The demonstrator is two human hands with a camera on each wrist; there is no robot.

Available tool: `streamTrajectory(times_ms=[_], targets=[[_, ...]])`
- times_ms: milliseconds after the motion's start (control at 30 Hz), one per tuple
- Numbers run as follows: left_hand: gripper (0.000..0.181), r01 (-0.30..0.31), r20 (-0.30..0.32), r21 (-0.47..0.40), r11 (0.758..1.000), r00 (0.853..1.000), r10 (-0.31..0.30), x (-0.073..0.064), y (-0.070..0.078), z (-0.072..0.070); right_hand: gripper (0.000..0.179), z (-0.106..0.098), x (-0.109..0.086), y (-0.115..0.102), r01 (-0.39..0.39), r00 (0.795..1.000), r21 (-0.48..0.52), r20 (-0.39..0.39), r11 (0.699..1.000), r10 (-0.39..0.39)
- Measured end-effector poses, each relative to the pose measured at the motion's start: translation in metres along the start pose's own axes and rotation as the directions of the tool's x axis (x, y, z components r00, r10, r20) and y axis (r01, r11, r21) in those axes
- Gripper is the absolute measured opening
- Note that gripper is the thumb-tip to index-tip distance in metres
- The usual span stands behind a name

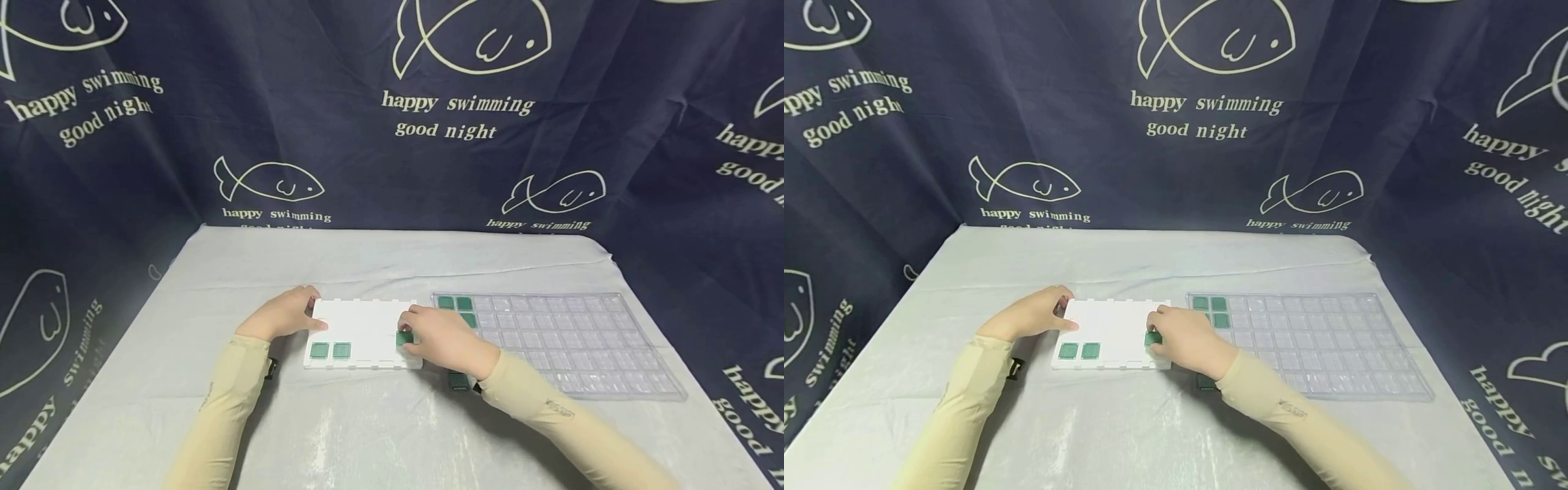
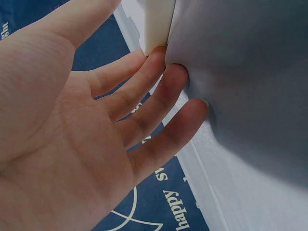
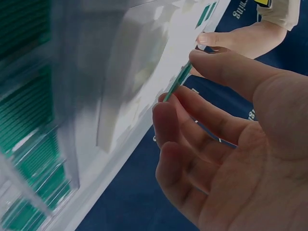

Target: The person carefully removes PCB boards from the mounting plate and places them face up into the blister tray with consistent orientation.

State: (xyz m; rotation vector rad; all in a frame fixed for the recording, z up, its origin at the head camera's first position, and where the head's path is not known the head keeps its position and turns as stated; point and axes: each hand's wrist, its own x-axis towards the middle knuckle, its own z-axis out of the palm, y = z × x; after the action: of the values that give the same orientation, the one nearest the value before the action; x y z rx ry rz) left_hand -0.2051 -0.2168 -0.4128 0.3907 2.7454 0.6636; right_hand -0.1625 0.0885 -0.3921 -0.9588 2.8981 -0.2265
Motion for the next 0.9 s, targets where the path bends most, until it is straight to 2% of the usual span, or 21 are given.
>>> streamTrajectory(times_ms=[200, 467, 700, 900], targets=[[0.051, 0.003, 0.002, 0.005, 1.000, 1.000, -0.003, -0.001, 0.000, -0.001, 0.027, -0.002, -0.012, 0.011, -0.014, 1.000, 0.029, 0.006, 0.999, 0.014], [0.050, 0.005, 0.008, 0.004, 1.000, 1.000, -0.005, -0.001, 0.002, -0.001, 0.026, -0.002, -0.036, 0.028, -0.011, 1.000, 0.134, 0.024, 0.991, 0.008], [0.050, 0.003, 0.008, 0.003, 1.000, 1.000, -0.003, -0.002, 0.002, -0.001, 0.027, -0.003, -0.055, 0.043, -0.052, 0.999, 0.126, 0.005, 0.991, 0.051], [0.050, 0.013, 0.007, 0.000, 1.000, 1.000, -0.013, -0.001, 0.000, 0.000, 0.027, 0.001, -0.067, 0.052, -0.056, 0.998, 0.112, -0.035, 0.992, 0.060]])
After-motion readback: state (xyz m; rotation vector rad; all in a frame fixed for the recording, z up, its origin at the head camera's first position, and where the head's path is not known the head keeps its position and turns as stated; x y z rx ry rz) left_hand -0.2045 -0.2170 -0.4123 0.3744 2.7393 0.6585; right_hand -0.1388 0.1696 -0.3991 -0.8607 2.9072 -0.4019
